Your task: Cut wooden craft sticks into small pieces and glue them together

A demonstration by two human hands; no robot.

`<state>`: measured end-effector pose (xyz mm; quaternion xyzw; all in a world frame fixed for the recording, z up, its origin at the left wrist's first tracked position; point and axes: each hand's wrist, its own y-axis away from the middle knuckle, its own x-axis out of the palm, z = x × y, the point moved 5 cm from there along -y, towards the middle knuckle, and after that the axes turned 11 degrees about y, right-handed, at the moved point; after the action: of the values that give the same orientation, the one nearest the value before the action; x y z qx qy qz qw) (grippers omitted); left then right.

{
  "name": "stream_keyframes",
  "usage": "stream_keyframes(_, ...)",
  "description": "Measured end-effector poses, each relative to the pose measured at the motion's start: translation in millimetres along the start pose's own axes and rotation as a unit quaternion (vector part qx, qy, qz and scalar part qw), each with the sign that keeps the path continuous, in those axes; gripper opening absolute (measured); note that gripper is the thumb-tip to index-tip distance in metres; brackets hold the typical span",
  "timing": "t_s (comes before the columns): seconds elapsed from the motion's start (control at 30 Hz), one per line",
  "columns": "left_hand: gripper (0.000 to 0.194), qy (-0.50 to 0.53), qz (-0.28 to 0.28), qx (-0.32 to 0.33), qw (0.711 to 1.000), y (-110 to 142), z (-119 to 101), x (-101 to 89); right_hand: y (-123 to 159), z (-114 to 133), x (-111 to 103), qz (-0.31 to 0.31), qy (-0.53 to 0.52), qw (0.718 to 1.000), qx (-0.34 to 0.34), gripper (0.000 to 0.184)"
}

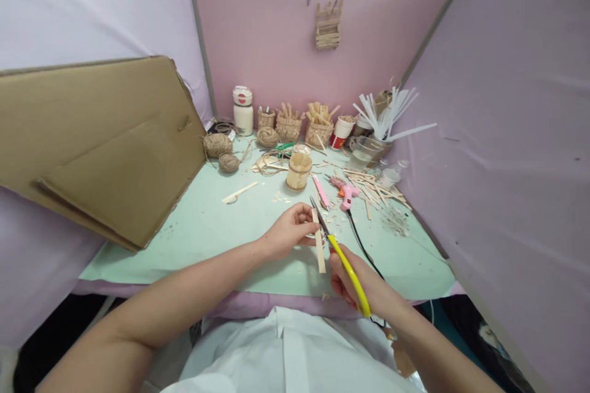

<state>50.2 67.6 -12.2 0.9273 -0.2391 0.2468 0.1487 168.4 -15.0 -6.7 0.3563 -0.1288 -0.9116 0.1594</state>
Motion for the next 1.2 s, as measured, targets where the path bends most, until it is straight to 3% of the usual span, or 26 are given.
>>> stream_keyframes(0.73, 0.024, -0.029, 0.056, -0.028, 0.998, 1.5, -3.7, -3.0, 9.1, -15.0, -9.0, 0.039, 0.017, 0.999, 0.004, 0.04)
stream_keyframes(1.2, 0.027, -0.034, 0.072, -0.072, 0.994, 1.9, -0.4, -8.5, 18.8, -13.0, -10.6, 0.059, -0.007, 0.998, 0.024, 0.031)
